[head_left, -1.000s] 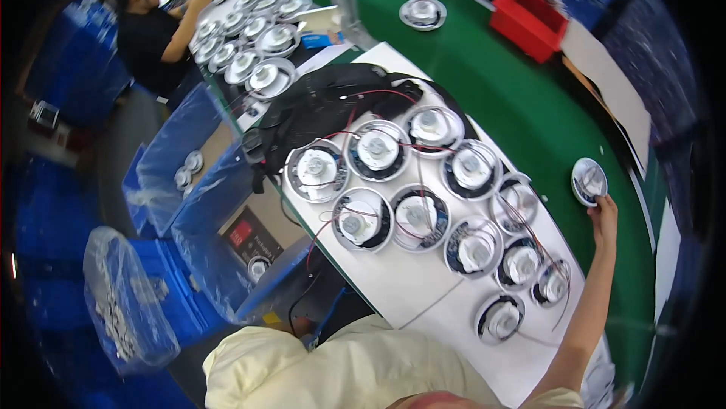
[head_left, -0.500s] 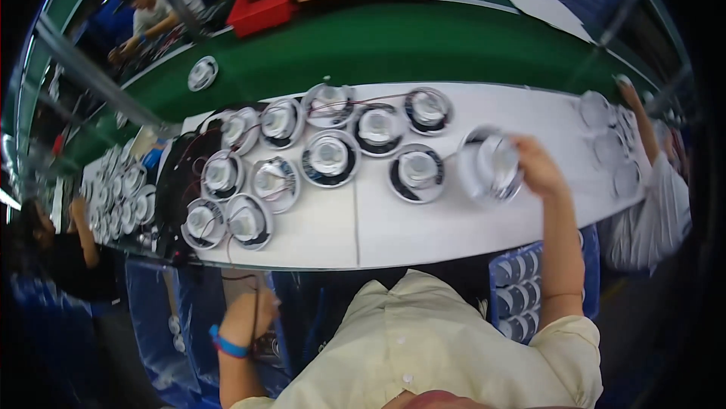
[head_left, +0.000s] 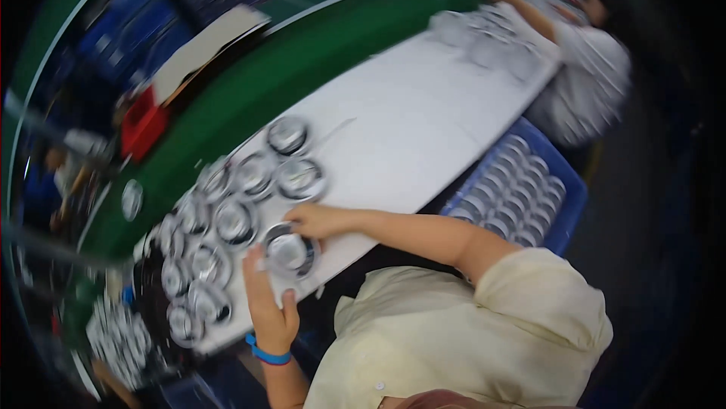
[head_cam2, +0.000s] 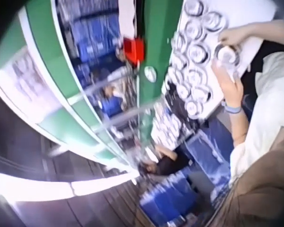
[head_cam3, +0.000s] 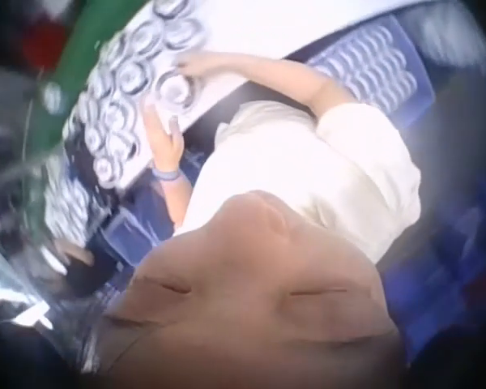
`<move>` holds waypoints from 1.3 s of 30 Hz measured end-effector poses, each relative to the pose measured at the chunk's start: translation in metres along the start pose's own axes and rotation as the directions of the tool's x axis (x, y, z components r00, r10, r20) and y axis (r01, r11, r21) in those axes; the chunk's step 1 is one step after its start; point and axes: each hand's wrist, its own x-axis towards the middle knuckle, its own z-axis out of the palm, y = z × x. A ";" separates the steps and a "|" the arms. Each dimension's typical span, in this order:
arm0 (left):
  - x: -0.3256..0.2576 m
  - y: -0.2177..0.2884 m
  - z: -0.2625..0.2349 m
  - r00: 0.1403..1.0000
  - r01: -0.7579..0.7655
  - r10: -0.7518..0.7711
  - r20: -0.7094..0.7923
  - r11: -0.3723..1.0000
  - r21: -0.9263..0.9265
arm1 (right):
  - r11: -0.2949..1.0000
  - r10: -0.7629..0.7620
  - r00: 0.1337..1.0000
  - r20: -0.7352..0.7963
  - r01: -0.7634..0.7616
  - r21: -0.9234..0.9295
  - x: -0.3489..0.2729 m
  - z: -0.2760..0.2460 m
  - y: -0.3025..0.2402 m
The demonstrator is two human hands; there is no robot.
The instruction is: Assembling white plastic domes onto circular metal components at a factory workbench.
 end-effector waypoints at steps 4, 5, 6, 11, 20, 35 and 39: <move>-0.013 -0.033 0.070 0.778 0.162 -0.087 -0.623 0.985 0.065 | 0.998 -0.002 0.997 -0.074 0.007 0.064 0.017 0.002 0.006; -0.016 -0.024 0.086 0.544 0.267 -0.304 -0.782 0.946 -0.182 | 0.997 -0.008 0.999 -0.051 0.012 0.075 0.012 0.000 0.006; -0.029 -0.041 0.094 0.518 0.125 -0.312 -0.797 0.949 -0.290 | 0.995 -0.033 0.996 -0.085 0.041 0.090 0.004 -0.001 0.005; -0.071 -0.053 0.109 0.926 -0.200 0.097 -0.364 0.946 -0.256 | 0.912 -0.410 0.804 -0.431 0.351 -0.213 -0.053 0.008 0.035; 0.066 0.059 0.157 0.708 0.101 0.354 0.611 0.805 -0.584 | 0.993 -0.117 0.081 -0.990 -0.014 -0.119 -0.252 -0.028 0.075; 0.036 0.112 0.421 0.243 0.906 0.114 0.963 0.327 -0.268 | 0.726 -0.057 -0.081 -0.995 -0.688 0.014 -0.459 -0.267 0.248; 0.031 0.100 0.478 0.190 0.941 -0.036 0.981 0.293 -0.171 | 0.561 0.024 -0.123 -0.992 -0.820 0.115 -0.422 -0.336 0.242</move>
